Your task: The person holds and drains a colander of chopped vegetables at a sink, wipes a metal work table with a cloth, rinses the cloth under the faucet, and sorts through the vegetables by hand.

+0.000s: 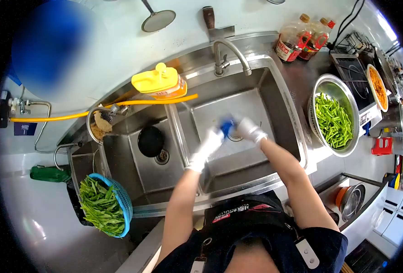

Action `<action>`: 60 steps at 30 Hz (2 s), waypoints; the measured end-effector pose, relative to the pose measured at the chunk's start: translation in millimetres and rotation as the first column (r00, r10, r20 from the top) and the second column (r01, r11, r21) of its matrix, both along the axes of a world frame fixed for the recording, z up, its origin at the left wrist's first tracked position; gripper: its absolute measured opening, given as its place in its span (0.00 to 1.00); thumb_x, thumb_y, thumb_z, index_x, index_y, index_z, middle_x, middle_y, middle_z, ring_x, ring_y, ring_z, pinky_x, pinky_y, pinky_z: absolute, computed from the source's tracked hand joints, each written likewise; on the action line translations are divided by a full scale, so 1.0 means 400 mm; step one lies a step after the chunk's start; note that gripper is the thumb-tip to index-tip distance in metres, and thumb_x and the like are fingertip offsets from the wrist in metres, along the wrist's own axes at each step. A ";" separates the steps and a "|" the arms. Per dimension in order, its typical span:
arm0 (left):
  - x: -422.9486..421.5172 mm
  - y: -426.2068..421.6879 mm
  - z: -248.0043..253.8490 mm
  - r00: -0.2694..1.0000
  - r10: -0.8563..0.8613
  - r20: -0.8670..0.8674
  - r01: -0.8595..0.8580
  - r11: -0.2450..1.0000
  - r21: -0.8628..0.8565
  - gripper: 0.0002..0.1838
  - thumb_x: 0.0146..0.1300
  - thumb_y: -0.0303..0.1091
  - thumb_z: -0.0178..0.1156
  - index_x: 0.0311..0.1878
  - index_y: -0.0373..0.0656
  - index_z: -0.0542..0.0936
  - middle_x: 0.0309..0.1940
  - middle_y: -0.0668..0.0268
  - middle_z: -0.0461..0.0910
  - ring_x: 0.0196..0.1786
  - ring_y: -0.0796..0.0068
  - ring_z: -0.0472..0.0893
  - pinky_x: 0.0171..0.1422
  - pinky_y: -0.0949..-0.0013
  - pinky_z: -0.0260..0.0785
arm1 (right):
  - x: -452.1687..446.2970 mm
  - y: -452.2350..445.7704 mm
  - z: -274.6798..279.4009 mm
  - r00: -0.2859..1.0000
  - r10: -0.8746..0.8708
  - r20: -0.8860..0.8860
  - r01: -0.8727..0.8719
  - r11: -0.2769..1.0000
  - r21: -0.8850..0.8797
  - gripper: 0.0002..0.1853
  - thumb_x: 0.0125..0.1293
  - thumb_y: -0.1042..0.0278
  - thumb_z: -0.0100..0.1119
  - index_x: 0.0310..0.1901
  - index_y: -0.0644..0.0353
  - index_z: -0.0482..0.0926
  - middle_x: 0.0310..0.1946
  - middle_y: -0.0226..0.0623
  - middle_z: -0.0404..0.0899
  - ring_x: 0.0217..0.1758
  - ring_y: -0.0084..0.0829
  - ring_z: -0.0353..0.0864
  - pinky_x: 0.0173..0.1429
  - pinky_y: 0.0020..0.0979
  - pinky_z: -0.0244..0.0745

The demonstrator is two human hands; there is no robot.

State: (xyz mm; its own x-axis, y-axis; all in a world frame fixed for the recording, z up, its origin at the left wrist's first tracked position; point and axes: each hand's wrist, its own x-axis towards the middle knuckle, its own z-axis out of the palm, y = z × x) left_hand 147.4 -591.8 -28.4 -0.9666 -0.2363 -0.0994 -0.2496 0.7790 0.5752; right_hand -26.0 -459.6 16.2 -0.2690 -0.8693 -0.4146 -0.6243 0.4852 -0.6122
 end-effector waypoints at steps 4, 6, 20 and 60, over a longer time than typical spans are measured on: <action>0.046 0.064 -0.010 0.806 -0.224 0.547 0.320 0.943 -0.086 0.14 0.57 0.36 0.54 0.41 0.38 0.80 0.35 0.52 0.81 0.41 0.55 0.81 0.48 0.57 0.72 | 0.103 0.199 -0.203 0.937 0.213 0.278 -0.243 0.967 0.081 0.31 0.61 0.42 0.52 0.61 0.54 0.69 0.57 0.45 0.72 0.64 0.42 0.67 0.67 0.37 0.59; 0.030 0.043 0.137 0.873 -0.169 0.457 0.157 0.986 0.063 0.16 0.55 0.40 0.57 0.42 0.40 0.80 0.37 0.52 0.81 0.41 0.54 0.80 0.49 0.59 0.71 | 0.072 0.181 -0.031 0.978 0.126 0.164 -0.155 0.972 0.175 0.30 0.61 0.43 0.52 0.58 0.56 0.72 0.51 0.46 0.77 0.55 0.44 0.75 0.61 0.38 0.66; -0.042 0.111 0.158 0.952 -0.007 0.308 -0.122 0.909 0.399 0.20 0.52 0.36 0.64 0.47 0.40 0.76 0.40 0.60 0.81 0.42 0.68 0.80 0.50 0.67 0.70 | 0.169 0.285 -0.065 0.508 -0.481 0.715 0.741 0.667 -0.078 0.23 0.61 0.62 0.61 0.54 0.66 0.74 0.45 0.43 0.80 0.48 0.34 0.78 0.56 0.32 0.71; -0.329 1.868 0.425 0.759 -0.585 -0.286 0.549 0.340 0.763 0.19 0.68 0.39 0.53 0.44 0.28 0.78 0.27 0.69 0.76 0.28 0.83 0.71 0.32 0.77 0.66 | 0.579 1.760 0.247 -0.207 -0.568 0.797 0.805 -0.562 -0.191 0.09 0.63 0.61 0.59 0.32 0.58 0.77 0.25 0.21 0.73 0.27 0.12 0.66 0.29 0.18 0.62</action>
